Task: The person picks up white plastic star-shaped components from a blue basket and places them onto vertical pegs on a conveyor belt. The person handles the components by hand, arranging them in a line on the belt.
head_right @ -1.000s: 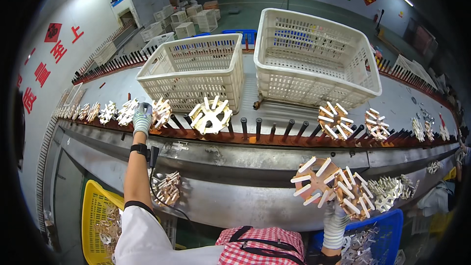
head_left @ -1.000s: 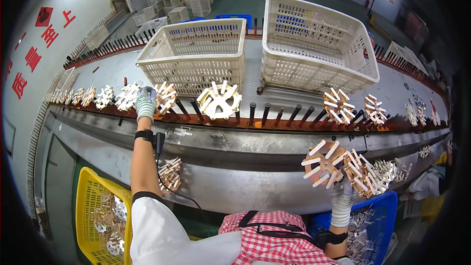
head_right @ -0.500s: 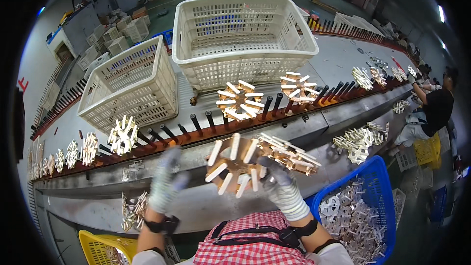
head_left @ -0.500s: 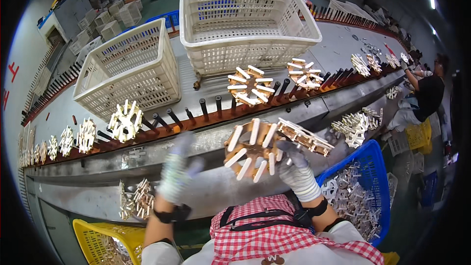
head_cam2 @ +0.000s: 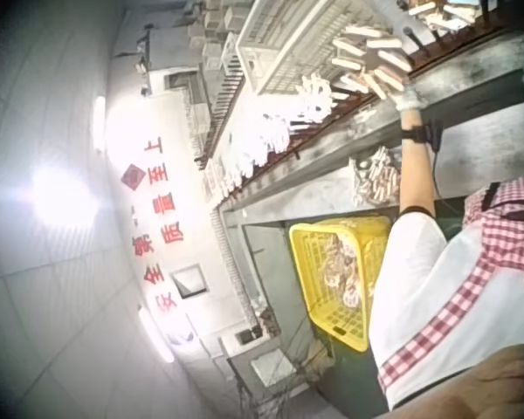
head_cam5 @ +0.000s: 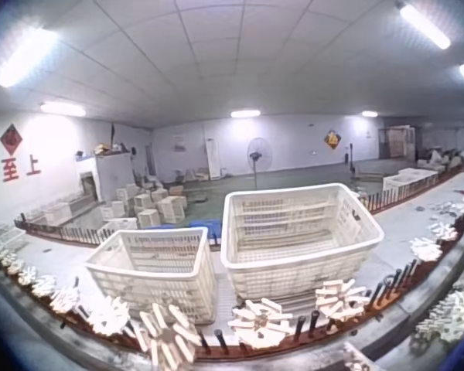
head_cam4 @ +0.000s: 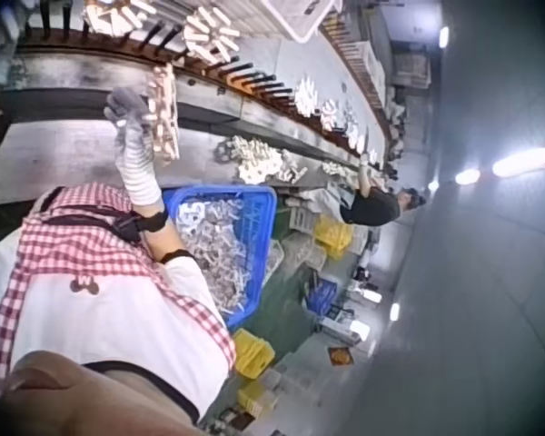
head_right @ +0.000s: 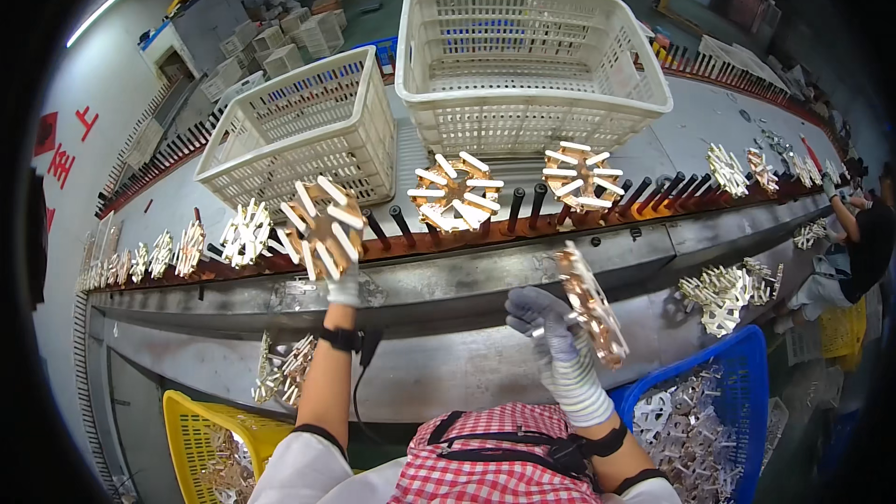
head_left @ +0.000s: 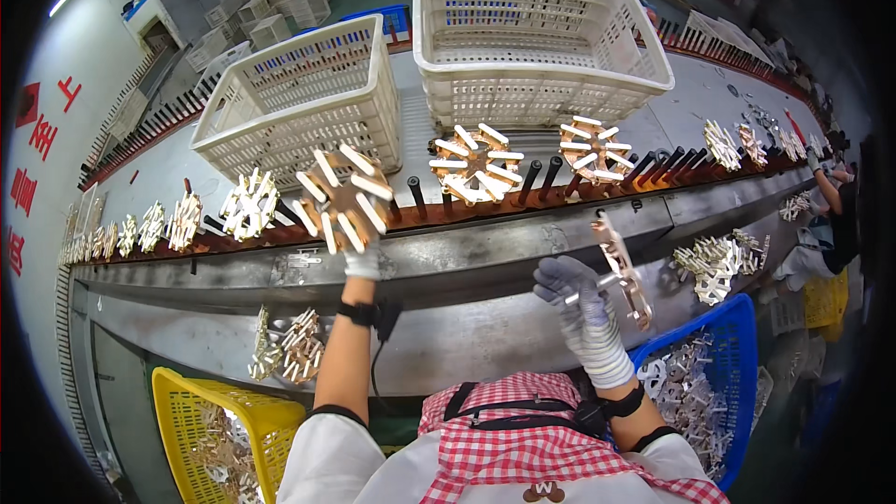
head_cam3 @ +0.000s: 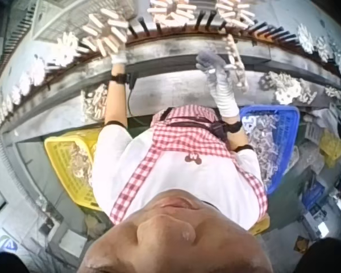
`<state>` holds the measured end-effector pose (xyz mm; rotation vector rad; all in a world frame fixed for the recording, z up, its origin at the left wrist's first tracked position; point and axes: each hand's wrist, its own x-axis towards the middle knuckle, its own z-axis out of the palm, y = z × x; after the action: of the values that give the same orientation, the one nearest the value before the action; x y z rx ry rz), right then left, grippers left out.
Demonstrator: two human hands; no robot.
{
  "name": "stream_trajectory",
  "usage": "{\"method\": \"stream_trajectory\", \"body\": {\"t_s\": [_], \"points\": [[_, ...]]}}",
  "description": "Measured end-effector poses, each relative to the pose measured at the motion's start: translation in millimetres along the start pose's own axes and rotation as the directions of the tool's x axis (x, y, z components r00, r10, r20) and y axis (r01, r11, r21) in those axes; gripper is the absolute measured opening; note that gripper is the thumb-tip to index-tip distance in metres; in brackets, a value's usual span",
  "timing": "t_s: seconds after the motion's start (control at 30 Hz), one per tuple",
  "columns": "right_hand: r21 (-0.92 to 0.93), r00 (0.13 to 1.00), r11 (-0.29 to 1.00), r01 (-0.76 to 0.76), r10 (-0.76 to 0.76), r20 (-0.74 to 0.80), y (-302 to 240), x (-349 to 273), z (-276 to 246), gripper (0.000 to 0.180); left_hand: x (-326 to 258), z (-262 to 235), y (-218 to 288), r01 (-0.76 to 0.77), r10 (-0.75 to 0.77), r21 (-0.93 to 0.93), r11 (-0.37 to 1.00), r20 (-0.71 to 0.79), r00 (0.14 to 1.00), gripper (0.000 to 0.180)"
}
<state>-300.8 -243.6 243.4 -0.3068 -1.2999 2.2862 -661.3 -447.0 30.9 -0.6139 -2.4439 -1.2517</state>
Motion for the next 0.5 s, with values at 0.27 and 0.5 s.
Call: {"method": "stream_trajectory", "body": {"t_s": [0.27,0.5], "points": [[-0.397,0.979,0.908,0.134,-0.185,-0.092,-15,-8,-83,0.049,77,12,-49,0.074,-0.152,0.734,0.676,0.04,0.988,0.043],[-0.697,0.958,0.7,0.154,-0.278,-0.068,-32,63,-249,0.045,78,-42,-139,-0.014,-0.169,0.89,0.456,0.102,0.98,0.052]]}}
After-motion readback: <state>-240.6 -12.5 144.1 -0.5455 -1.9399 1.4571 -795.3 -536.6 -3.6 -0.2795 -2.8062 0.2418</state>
